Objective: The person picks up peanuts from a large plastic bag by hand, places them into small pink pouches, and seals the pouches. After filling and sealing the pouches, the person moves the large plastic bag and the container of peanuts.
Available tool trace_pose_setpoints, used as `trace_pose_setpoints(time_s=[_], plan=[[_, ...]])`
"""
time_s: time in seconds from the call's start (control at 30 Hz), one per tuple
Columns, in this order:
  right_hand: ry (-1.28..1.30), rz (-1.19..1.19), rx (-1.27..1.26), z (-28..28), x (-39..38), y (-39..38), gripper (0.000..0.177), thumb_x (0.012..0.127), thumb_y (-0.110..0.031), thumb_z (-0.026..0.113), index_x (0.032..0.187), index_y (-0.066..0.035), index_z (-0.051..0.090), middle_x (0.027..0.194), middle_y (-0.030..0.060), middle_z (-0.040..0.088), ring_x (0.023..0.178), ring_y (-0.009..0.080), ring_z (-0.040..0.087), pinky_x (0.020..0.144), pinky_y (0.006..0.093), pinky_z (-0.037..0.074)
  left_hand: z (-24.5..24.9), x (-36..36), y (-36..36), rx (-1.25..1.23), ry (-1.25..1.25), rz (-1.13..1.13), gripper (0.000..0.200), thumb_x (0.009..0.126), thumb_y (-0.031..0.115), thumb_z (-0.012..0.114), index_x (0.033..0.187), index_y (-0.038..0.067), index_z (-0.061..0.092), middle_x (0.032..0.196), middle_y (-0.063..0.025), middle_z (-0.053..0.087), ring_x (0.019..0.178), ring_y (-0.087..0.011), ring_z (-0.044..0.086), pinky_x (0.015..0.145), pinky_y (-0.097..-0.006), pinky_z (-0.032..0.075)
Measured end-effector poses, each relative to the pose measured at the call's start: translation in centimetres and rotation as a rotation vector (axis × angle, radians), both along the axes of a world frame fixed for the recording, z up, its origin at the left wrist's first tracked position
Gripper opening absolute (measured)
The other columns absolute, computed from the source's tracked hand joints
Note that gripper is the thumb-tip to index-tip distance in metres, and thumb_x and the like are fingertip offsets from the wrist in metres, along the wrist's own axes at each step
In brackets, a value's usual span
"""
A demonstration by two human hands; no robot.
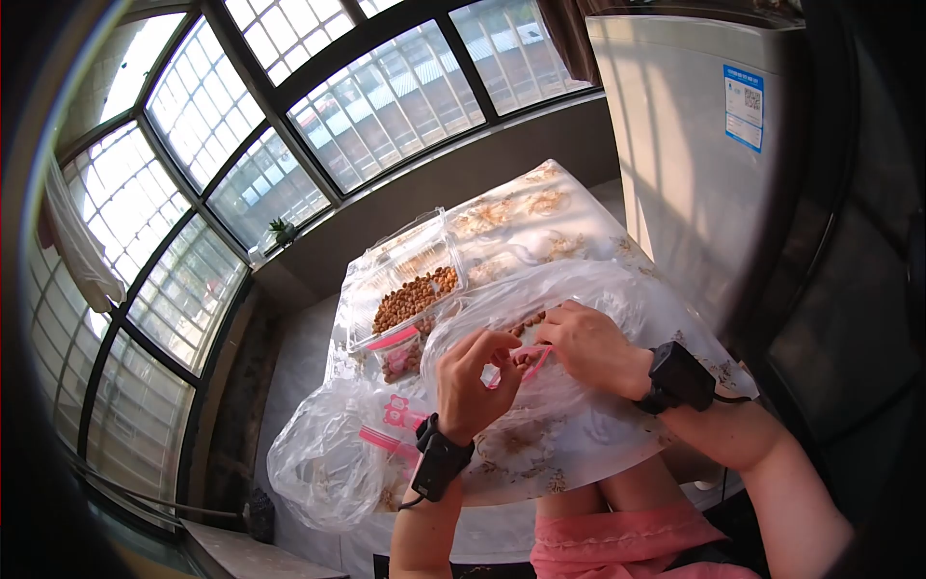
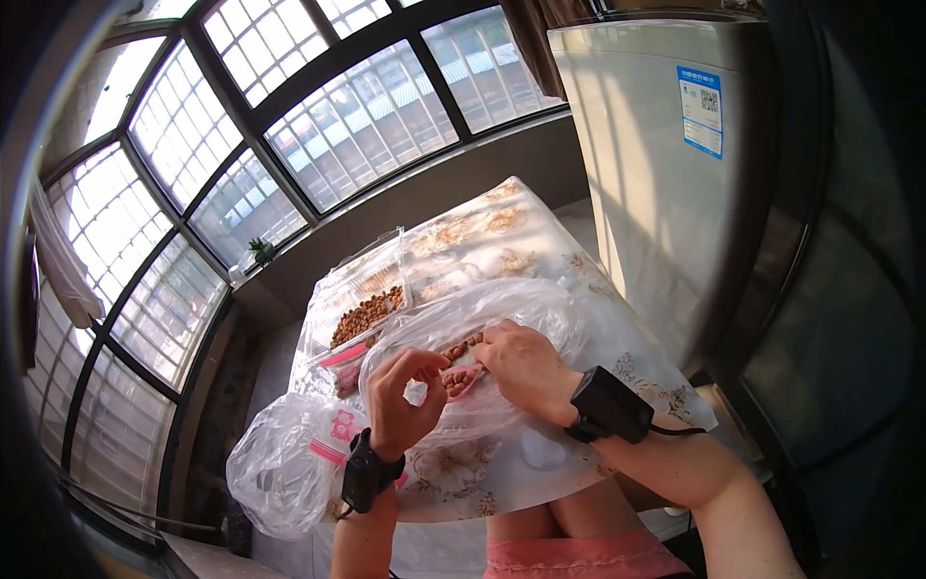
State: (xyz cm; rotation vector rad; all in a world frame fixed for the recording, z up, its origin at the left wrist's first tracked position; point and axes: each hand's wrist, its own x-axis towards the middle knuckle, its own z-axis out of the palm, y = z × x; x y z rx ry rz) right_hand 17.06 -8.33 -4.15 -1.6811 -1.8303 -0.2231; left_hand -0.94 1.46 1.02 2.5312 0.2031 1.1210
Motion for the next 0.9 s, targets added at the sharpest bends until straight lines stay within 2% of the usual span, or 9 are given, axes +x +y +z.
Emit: trace_pose_setpoints(time_s=[0.07, 0.2, 0.4, 0.5, 0.6, 0.67, 0.77, 0.9], plan=[[0.055, -0.034, 0.006, 0.0, 0.0, 0.0, 0.017, 0.079, 0.001, 0.063, 0.093, -0.003, 0.070, 0.096, 0.0134, 0.069, 0.102, 0.0325, 0.066, 0.087, 0.0405, 0.055, 0.0, 0.0, 0.0, 0.010, 0.011, 0.000, 0.022, 0.074, -0.005, 0.070, 0.094, 0.004, 0.069, 0.078, -0.0080, 0.066, 0.069, -0.0201, 0.067, 0.065, -0.0307, 0.054], [0.066, -0.055, 0.008, 0.2, -0.1, -0.2, 0.015, 0.078, 0.003, 0.062, 0.091, -0.002, 0.069, 0.094, 0.0150, 0.067, 0.098, 0.0334, 0.068, 0.084, 0.0403, 0.057, -0.2, 0.0, 0.2, 0.005, 0.015, -0.020, 0.022, 0.075, -0.004, 0.072, 0.095, 0.004, 0.069, 0.079, -0.0085, 0.067, 0.069, -0.0201, 0.067, 0.065, -0.0307, 0.054], [0.032, -0.082, 0.086, 0.8, -0.2, -0.3, 0.014, 0.079, 0.002, 0.063, 0.090, -0.003, 0.069, 0.093, 0.0131, 0.065, 0.095, 0.0311, 0.068, 0.082, 0.0393, 0.056, -0.1, -0.1, 0.1, 0.001, 0.021, -0.022, 0.023, 0.075, -0.004, 0.074, 0.095, 0.004, 0.069, 0.081, -0.0087, 0.067, 0.070, -0.0202, 0.068, 0.066, -0.0307, 0.055], [0.028, -0.100, 0.149, 1.1, -0.3, -0.3, 0.008, 0.084, -0.002, 0.064, 0.090, -0.005, 0.069, 0.092, 0.0113, 0.065, 0.089, 0.0316, 0.067, 0.080, 0.0418, 0.054, -0.1, 0.0, 0.1, 0.005, 0.018, -0.016, 0.023, 0.075, -0.004, 0.073, 0.095, 0.004, 0.069, 0.081, -0.0088, 0.067, 0.070, -0.0203, 0.068, 0.066, -0.0306, 0.055], [0.094, -0.097, 0.243, 2.1, -0.6, -0.5, 0.009, 0.083, -0.002, 0.068, 0.092, -0.006, 0.068, 0.091, 0.0104, 0.065, 0.087, 0.0315, 0.067, 0.080, 0.0415, 0.053, -0.1, 0.0, 0.1, 0.005, 0.007, -0.006, 0.022, 0.076, -0.004, 0.072, 0.095, 0.003, 0.068, 0.081, -0.0087, 0.067, 0.070, -0.0205, 0.067, 0.066, -0.0307, 0.054], [0.163, -0.083, 0.332, 2.8, -0.8, -0.6, 0.015, 0.082, -0.005, 0.070, 0.097, -0.006, 0.069, 0.094, 0.0087, 0.065, 0.090, 0.0286, 0.066, 0.082, 0.0414, 0.051, -0.1, 0.0, 0.1, 0.007, 0.001, 0.001, 0.021, 0.076, -0.004, 0.072, 0.096, 0.003, 0.068, 0.081, -0.0087, 0.067, 0.070, -0.0206, 0.067, 0.066, -0.0308, 0.054], [0.205, -0.035, 0.476, 3.9, -1.2, -0.8, 0.018, 0.083, -0.007, 0.074, 0.100, -0.006, 0.069, 0.095, 0.0079, 0.066, 0.089, 0.0271, 0.066, 0.082, 0.0412, 0.051, 0.0, 0.1, 0.0, -0.013, -0.036, 0.034, 0.019, 0.077, -0.007, 0.068, 0.093, 0.002, 0.070, 0.079, -0.0071, 0.067, 0.068, -0.0157, 0.063, 0.066, -0.0277, 0.051], [0.255, 0.117, 0.487, 4.3, -1.3, -1.0, 0.020, 0.083, -0.008, 0.076, 0.101, -0.007, 0.068, 0.095, 0.0076, 0.068, 0.089, 0.0265, 0.066, 0.082, 0.0409, 0.050, -0.1, 0.3, 0.0, -0.008, -0.042, 0.073, 0.016, 0.084, -0.004, 0.068, 0.099, 0.002, 0.068, 0.081, -0.0079, 0.067, 0.067, -0.0175, 0.063, 0.064, -0.0296, 0.052]])
